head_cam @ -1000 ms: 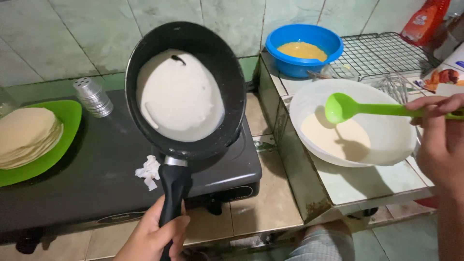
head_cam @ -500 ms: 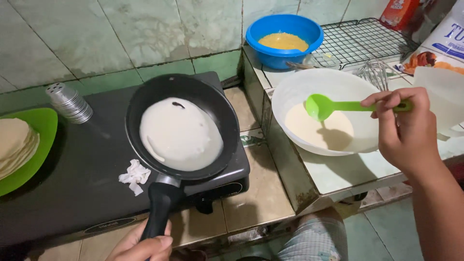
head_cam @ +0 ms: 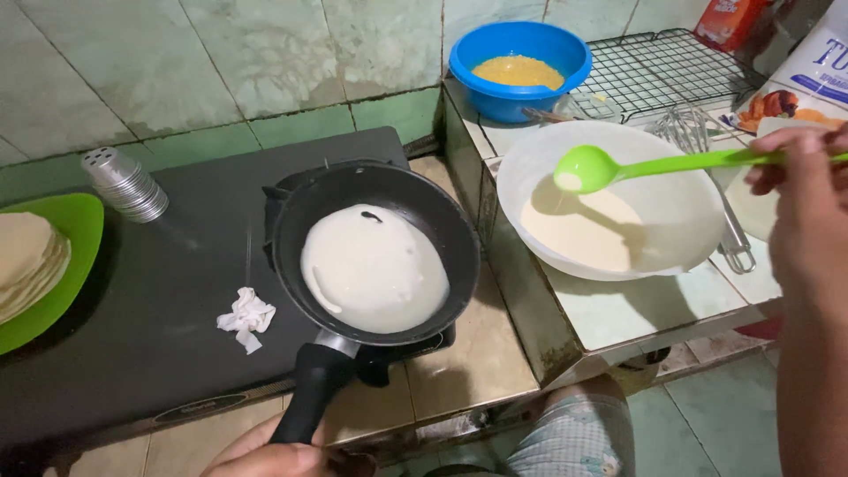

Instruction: The person pours batter into a frying pan, cooks thin crepes, and stacks them on a plate.

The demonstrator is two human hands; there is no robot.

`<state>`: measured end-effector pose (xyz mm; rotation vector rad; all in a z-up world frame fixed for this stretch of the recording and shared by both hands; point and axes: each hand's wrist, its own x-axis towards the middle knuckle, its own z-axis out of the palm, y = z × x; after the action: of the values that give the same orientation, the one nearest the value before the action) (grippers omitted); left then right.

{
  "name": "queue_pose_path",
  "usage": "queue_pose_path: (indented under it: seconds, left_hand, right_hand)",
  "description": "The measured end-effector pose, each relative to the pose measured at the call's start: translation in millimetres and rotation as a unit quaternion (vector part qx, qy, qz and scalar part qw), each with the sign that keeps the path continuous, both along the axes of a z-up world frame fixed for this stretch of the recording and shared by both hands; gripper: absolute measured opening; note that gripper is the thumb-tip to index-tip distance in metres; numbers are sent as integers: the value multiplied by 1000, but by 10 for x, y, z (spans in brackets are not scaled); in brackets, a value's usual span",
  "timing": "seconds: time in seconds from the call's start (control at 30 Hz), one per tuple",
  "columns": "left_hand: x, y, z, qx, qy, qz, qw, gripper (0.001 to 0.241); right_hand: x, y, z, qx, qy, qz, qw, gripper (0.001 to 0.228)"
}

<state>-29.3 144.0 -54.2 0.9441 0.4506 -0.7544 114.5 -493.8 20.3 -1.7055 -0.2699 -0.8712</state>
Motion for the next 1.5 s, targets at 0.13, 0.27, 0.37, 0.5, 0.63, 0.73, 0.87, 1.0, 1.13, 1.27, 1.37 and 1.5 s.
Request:
queue_pose_path:
  seconds: [0.13, 0.27, 0.37, 0.5, 0.63, 0.73, 0.87, 1.0, 1.13, 1.27, 1.37, 1.5]
  left_hand:
    - [-27, -64, 78, -14, 19, -6, 1000, 29]
    - [-42, -184, 192, -76, 5, -39, 996, 25]
    - [-56, -269, 233, -39, 51, -12, 998, 24]
    - [-80, -299, 81, -187, -3, -78, 979, 24]
    - [-113, -416, 239, -148, 16, -65, 987, 27]
    - [-131, -423, 203, -175, -9, -70, 982, 28]
    - [-120, -393, 96, -245, -17, -98, 964, 25]
    - [-129, -437, 199, -273, 7, -94, 957, 27]
    - [-100, -430, 134, -293, 1, -108, 950, 28]
    - [-110, -410, 7, -326, -16, -105, 939, 27]
    - [-141, -410, 52, -377, -18, -119, 918, 25]
    - [-199, -434, 184, -381, -6, -65, 922, 24]
  right_hand:
    - [121, -235, -130, 52, -1, 47, 998, 23]
    - [-116, 741, 489, 90, -5, 63, 994, 9]
    - [-257, 1483, 853, 55, -35, 102, 993, 6]
    - [-346, 2073, 883, -76, -58, 141, 985, 17]
    - [-394, 2314, 736, -268, -123, 134, 946, 25]
    - [-431, 2389, 733, -311, -108, 157, 931, 34]
    - [-385, 2415, 724, -337, -113, 169, 919, 40]
    - [-357, 2465, 760, -367, -153, 183, 899, 41]
    - [-324, 2532, 777, -372, -173, 191, 892, 42]
    - [-309, 2598, 813, -387, -186, 176, 886, 43]
    - [-291, 2626, 809, -374, -159, 188, 894, 42]
    - [-296, 2655, 823, -344, -137, 167, 914, 35]
